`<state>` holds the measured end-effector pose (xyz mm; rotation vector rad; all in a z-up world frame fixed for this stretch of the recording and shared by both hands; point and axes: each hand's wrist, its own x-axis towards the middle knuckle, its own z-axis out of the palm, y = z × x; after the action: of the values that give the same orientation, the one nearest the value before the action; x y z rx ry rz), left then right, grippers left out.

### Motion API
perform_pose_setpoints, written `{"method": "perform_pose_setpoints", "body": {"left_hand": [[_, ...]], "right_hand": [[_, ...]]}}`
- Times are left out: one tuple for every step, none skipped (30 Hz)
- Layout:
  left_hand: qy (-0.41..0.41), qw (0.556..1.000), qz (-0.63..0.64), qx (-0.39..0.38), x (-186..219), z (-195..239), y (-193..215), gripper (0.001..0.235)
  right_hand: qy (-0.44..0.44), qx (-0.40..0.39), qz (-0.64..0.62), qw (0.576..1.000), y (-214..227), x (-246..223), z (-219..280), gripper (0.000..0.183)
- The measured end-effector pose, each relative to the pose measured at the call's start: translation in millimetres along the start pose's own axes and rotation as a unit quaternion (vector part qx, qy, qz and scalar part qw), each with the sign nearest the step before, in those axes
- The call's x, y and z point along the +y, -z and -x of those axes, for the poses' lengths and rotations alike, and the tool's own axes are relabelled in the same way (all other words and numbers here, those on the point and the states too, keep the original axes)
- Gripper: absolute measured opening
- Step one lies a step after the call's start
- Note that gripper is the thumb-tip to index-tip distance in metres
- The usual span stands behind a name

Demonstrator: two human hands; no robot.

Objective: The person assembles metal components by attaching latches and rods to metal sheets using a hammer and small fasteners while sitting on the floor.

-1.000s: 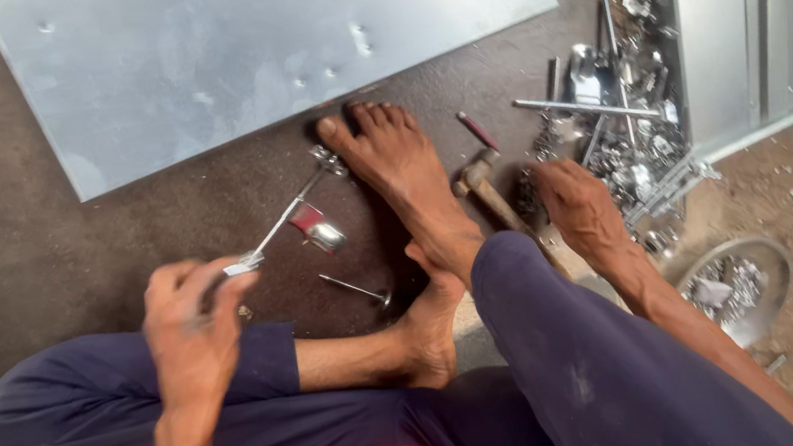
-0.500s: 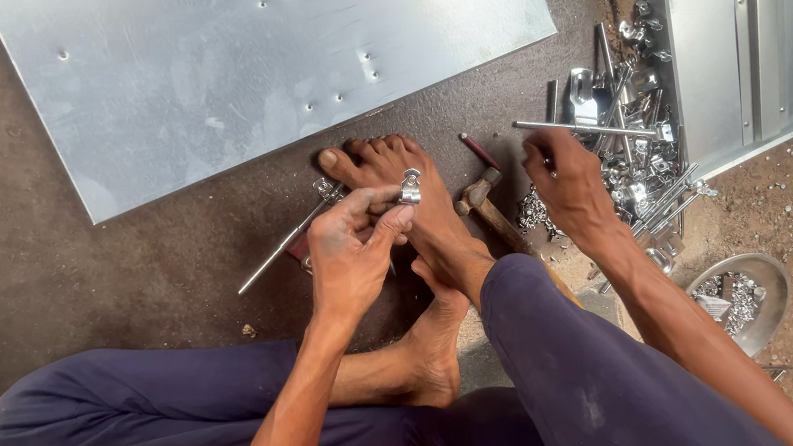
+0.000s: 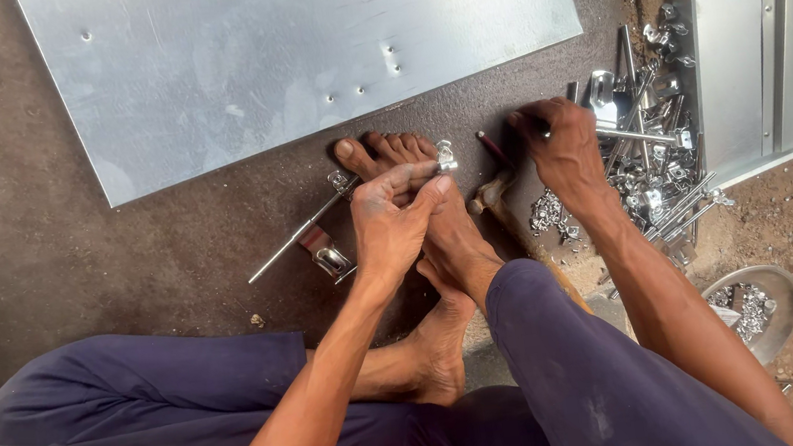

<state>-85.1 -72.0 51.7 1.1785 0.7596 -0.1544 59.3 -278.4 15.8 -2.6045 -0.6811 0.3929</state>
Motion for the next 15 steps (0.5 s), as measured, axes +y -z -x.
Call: {"method": "perform_pose_setpoints", "body": {"left_hand": [[-0.005, 1.000, 0.025, 0.007, 1, 0, -1, 0.029], [-0.010, 0.998, 0.052, 0.015, 1, 0, -3, 0.030], [-0.016, 0.997, 0.078, 0.024, 2, -1, -4, 0.030], [-0.016, 0.995, 0.100, 0.028, 3, 0, -4, 0.032], [-0.017, 0.992, 0.121, 0.031, 4, -1, -4, 0.033], [-0.016, 0.989, 0.142, 0.032, 5, -1, -6, 0.034], [-0.024, 0.987, 0.155, 0.030, 6, 0, -7, 0.034], [-0.032, 0.985, 0.168, 0.029, 6, 0, -8, 0.034], [-0.040, 0.982, 0.180, 0.027, 6, 2, -10, 0.033], [-0.039, 0.984, 0.170, 0.031, 6, 4, -8, 0.034], [-0.037, 0.986, 0.160, 0.036, 6, 6, -6, 0.035], [-0.037, 0.987, 0.150, 0.040, 6, 7, -3, 0.035], [-0.039, 0.986, 0.155, 0.037, 6, 8, 0, 0.035], [-0.039, 0.986, 0.162, 0.031, 6, 9, 2, 0.035], [-0.039, 0.984, 0.169, 0.026, 6, 9, 4, 0.034]], "right_hand": [[-0.067, -0.011, -0.049, 0.997, 5, -10, -2, 0.016], [-0.132, -0.023, -0.096, 0.986, 10, -23, -2, 0.017], [-0.196, -0.036, -0.144, 0.969, 14, -37, 0, 0.017], [-0.174, -0.031, -0.210, 0.962, 17, -53, 4, 0.016], [-0.151, -0.027, -0.275, 0.949, 19, -69, 12, 0.015], [-0.130, -0.021, -0.338, 0.932, 23, -82, 19, 0.014], [-0.123, -0.018, -0.348, 0.929, 21, -95, 22, 0.014], [-0.117, -0.014, -0.359, 0.926, 20, -105, 26, 0.014], [-0.111, -0.010, -0.369, 0.923, 23, -110, 28, 0.014], [-0.095, -0.003, -0.369, 0.925, 20, -117, 29, 0.013], [-0.080, 0.004, -0.369, 0.926, 20, -121, 30, 0.013], [-0.063, 0.012, -0.369, 0.927, 19, -124, 27, 0.012], [-0.059, 0.002, -0.363, 0.930, 18, -127, 25, 0.012], [-0.057, -0.008, -0.355, 0.933, 19, -127, 24, 0.012], [-0.054, -0.018, -0.347, 0.936, 18, -128, 23, 0.012]]}}
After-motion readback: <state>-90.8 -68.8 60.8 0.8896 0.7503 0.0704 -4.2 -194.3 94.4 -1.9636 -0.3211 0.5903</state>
